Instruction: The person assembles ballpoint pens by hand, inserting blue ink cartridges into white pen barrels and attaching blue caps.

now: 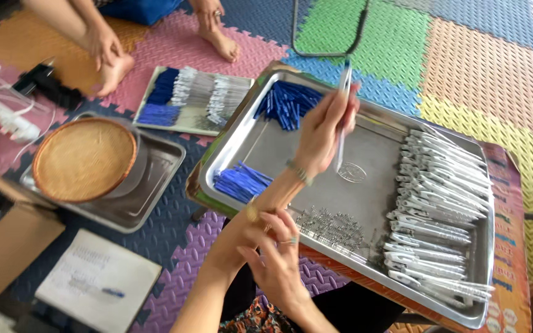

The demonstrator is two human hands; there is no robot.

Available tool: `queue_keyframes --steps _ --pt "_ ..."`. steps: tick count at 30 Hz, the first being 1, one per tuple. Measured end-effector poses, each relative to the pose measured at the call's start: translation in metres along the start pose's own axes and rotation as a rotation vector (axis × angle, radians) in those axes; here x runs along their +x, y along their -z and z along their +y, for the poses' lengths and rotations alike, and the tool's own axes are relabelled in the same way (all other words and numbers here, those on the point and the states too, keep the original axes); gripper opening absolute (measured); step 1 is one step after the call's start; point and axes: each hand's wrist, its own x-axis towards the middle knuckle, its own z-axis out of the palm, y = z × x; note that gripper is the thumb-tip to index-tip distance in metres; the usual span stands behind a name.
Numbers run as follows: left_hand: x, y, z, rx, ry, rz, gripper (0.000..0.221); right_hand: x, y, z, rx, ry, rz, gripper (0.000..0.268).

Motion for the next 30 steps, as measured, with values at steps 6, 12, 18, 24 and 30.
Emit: queue_keyframes --steps 6,12,18,24,30 --pt "0.059 0.038 -0.009 0.292 -0.192 0.360 0.049 -0.014 -0.002 -0.035 0.169 0.112 -0.043 0.010" --pt "0.051 0.036 -0.026 0.354 -0.263 0.427 0.046 0.000 0.011 0.012 -0.001 -0.051 0.071 0.029" --pt "0.050 0.016 -0.008 0.408 -0.279 0.326 0.054 -0.046 0.008 -0.024 0.109 -0.023 0.009 0.009" --pt "0.016 -0.028 -0.016 0.335 -0.259 0.231 0.038 -0.012 0.011 -0.001 1.067 -0.607 0.108 0.119" --pt "-0.031 -0.065 -0.022 0.351 -0.214 0.073 0.043 0.016 0.022 0.014 1.161 -0.701 0.399 0.060"
